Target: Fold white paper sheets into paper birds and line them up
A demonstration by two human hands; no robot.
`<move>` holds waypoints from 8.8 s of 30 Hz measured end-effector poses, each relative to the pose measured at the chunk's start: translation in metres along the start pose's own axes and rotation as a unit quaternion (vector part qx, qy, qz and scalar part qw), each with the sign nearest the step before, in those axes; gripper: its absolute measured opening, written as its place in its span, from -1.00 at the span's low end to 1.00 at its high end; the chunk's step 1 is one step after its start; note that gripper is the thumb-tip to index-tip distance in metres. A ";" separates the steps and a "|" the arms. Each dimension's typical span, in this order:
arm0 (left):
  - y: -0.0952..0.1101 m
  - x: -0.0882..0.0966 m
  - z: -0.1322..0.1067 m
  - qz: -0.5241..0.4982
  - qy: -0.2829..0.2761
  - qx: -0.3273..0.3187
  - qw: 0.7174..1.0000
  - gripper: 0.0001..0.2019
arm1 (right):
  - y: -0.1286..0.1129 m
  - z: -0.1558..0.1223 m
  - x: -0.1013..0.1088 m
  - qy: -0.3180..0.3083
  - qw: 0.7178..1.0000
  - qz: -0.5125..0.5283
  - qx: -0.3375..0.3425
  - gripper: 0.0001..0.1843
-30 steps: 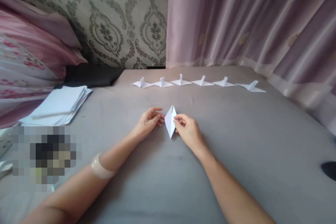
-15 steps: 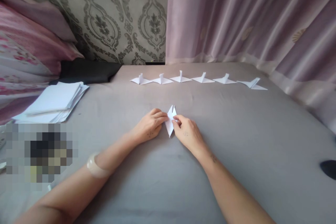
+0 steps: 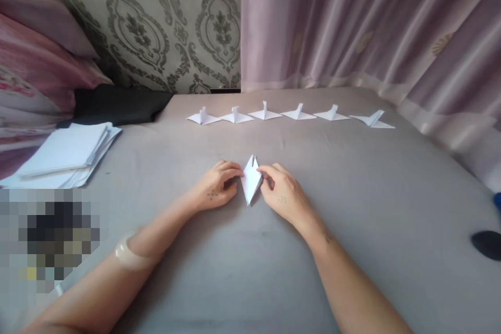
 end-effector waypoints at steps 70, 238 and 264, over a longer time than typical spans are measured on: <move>-0.004 -0.011 0.013 0.067 0.018 0.109 0.992 -0.93 | 0.006 0.017 -0.007 -0.031 0.986 0.013 -0.165 -0.83; -0.007 0.000 0.021 -0.038 -0.082 0.208 0.974 -0.72 | 0.017 0.016 -0.010 -0.035 0.999 -0.020 -0.007 -0.75; -0.005 -0.008 0.016 -0.021 -0.020 0.149 0.988 -0.92 | -0.027 -0.015 -0.019 -0.037 0.963 -0.208 0.166 -0.60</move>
Point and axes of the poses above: each hand's wrist, its own z-axis towards the middle knuckle, its own x-axis out of the back of the hand, y = z × x, the point moved 3 cm from there along z, towards the middle knuckle, and after that the axes turned 3 degrees about y, right-handed, at the moved point
